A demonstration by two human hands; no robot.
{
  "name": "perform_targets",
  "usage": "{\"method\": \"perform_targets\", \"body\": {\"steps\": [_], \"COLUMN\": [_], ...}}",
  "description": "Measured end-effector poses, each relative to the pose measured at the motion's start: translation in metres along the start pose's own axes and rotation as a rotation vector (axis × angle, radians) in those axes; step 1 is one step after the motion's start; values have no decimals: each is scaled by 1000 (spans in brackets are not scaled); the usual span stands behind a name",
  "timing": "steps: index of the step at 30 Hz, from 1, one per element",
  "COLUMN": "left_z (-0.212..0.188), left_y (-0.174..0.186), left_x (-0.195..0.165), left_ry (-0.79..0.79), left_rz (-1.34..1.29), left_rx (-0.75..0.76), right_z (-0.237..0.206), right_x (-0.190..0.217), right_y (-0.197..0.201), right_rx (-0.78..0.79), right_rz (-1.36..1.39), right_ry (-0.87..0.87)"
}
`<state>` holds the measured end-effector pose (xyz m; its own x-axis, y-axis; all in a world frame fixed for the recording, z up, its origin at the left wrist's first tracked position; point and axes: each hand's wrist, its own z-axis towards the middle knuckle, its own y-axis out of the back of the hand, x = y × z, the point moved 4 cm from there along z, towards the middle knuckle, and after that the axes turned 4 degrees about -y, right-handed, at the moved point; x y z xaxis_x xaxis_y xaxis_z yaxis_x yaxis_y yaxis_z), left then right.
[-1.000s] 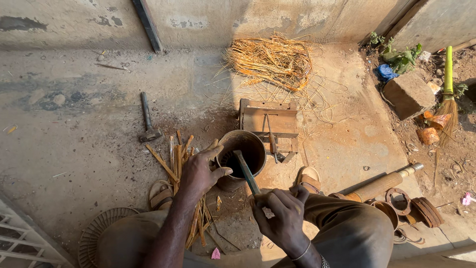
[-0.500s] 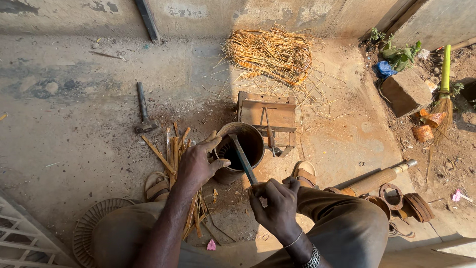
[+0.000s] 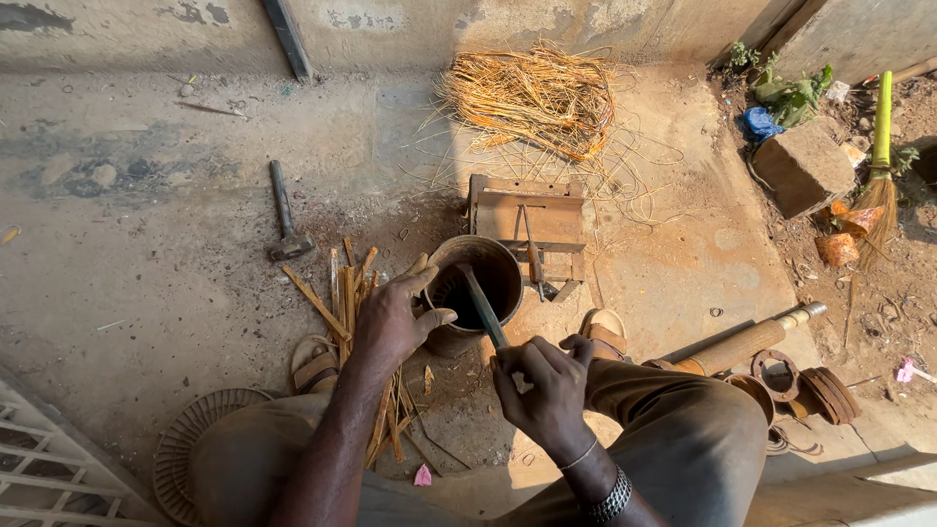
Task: The person sits on the ground and uses a metal file to sharpen the edge of a cylindrical metal object held in the left hand. The person repeatedly files the inner edge of the object while seated.
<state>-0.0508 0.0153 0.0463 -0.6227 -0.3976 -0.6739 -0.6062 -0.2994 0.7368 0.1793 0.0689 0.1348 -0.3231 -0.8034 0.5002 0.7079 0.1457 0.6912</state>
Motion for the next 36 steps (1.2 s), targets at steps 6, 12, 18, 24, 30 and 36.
{"method": "perform_targets", "body": {"steps": [6, 12, 18, 24, 30, 36], "left_z": [-1, -2, 0, -1, 1, -2], "left_y": [2, 4, 5, 5, 2, 4], "left_x": [-3, -6, -7, -6, -4, -10], "left_ry": [-10, -78, -20, -49, -93, -94], "left_rz": [-1, -67, -40, -29, -38, -28], "left_rx": [-8, -54, -17, -48, -58, -59], "right_z": [3, -1, -2, -3, 2, 3], "right_x": [5, 1, -5, -9, -9, -13], "right_y": [11, 12, 6, 4, 7, 4], "right_rx": [-144, -109, -8, 16, -80, -10], "right_rz": [85, 86, -18, 5, 100, 34], "right_ry": [72, 47, 11, -29, 36, -15]}}
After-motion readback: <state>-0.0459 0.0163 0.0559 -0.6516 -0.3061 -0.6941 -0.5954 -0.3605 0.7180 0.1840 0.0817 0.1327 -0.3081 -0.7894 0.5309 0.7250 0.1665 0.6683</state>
